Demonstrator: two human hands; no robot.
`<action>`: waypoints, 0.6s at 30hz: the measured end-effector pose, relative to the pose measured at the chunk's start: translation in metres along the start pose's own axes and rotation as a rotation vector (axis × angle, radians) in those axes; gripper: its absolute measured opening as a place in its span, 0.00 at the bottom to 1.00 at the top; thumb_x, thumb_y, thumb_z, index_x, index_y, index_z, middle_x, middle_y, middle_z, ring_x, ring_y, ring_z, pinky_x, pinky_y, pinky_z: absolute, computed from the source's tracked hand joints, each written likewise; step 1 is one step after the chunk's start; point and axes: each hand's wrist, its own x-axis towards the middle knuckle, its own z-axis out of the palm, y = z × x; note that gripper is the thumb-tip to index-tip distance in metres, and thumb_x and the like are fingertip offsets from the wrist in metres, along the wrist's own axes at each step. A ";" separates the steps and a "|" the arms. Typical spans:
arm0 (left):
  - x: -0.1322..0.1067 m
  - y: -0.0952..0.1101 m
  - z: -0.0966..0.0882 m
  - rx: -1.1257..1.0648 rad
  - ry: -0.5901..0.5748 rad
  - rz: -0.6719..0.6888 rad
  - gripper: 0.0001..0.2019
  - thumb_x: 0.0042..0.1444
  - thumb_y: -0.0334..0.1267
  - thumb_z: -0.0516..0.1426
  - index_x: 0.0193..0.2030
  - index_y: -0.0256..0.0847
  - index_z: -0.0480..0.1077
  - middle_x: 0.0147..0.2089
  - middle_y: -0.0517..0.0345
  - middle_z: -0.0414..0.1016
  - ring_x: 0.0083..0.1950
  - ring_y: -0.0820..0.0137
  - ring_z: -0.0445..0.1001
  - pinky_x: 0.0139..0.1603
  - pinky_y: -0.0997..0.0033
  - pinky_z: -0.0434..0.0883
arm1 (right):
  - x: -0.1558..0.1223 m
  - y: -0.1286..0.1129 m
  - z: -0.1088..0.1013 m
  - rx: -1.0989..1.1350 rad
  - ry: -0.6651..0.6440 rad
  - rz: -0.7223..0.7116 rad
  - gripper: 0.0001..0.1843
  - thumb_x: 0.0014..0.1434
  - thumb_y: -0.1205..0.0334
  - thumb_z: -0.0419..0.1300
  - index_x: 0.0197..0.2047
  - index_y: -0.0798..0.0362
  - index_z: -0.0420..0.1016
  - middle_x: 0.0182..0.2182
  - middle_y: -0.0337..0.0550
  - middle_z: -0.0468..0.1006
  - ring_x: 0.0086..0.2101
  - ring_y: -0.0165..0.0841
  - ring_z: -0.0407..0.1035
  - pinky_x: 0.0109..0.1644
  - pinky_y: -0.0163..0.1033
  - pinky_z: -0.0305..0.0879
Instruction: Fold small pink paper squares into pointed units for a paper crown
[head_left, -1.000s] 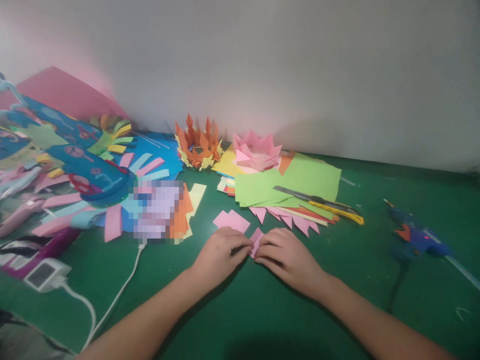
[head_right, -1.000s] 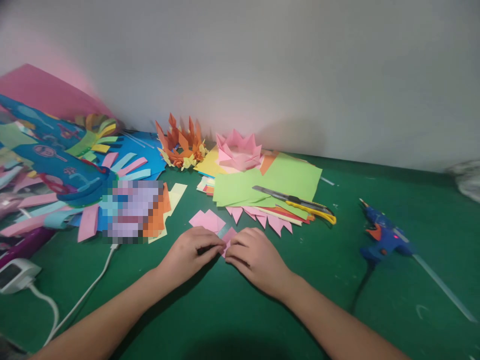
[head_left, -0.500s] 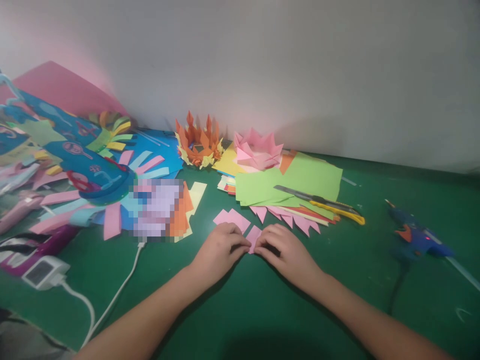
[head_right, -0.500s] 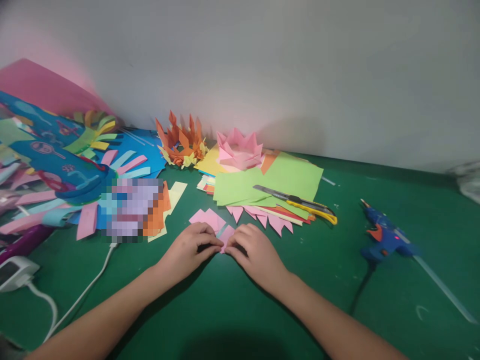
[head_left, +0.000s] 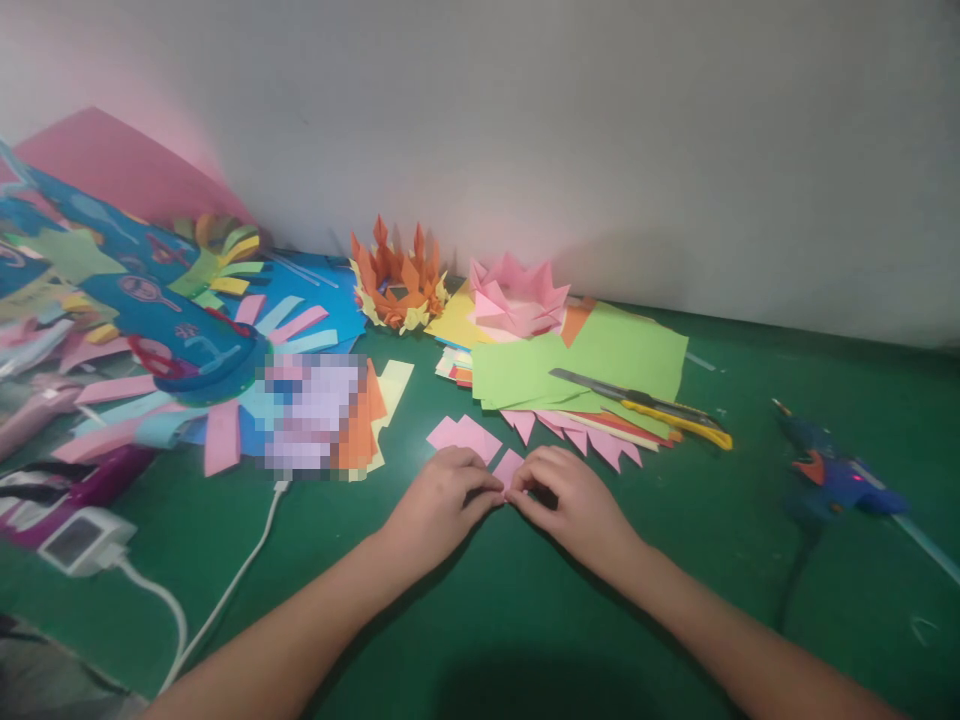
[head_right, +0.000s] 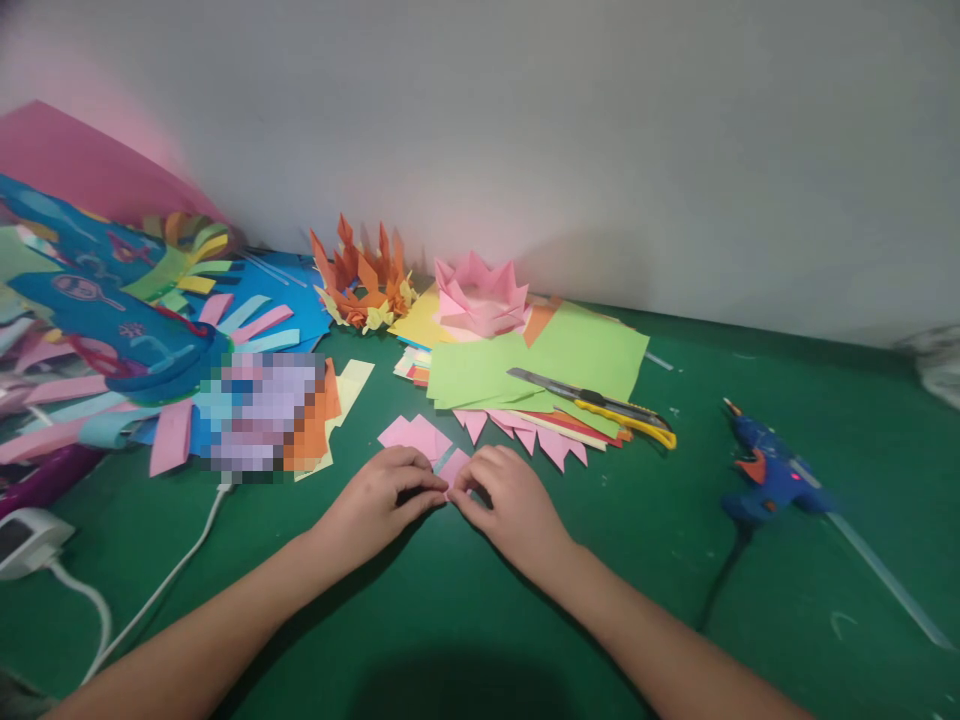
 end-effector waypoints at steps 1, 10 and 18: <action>0.000 0.001 0.000 0.001 -0.005 -0.010 0.04 0.55 0.32 0.59 0.33 0.38 0.76 0.33 0.55 0.71 0.39 0.68 0.70 0.43 0.68 0.68 | 0.000 0.000 0.000 0.006 0.000 0.005 0.07 0.59 0.65 0.57 0.28 0.53 0.69 0.28 0.40 0.71 0.32 0.33 0.64 0.34 0.38 0.59; 0.001 0.002 0.000 -0.006 -0.003 -0.029 0.01 0.53 0.31 0.60 0.31 0.38 0.74 0.32 0.57 0.70 0.38 0.68 0.69 0.41 0.70 0.67 | 0.000 0.000 0.000 0.022 0.000 0.045 0.07 0.58 0.64 0.58 0.28 0.53 0.69 0.28 0.40 0.71 0.32 0.34 0.64 0.34 0.38 0.59; -0.003 0.001 -0.001 0.033 -0.041 0.065 0.06 0.57 0.30 0.56 0.34 0.38 0.74 0.35 0.55 0.71 0.40 0.68 0.69 0.42 0.70 0.67 | 0.003 0.001 -0.001 -0.010 0.005 0.049 0.07 0.58 0.64 0.59 0.27 0.52 0.69 0.27 0.39 0.72 0.32 0.33 0.67 0.34 0.37 0.61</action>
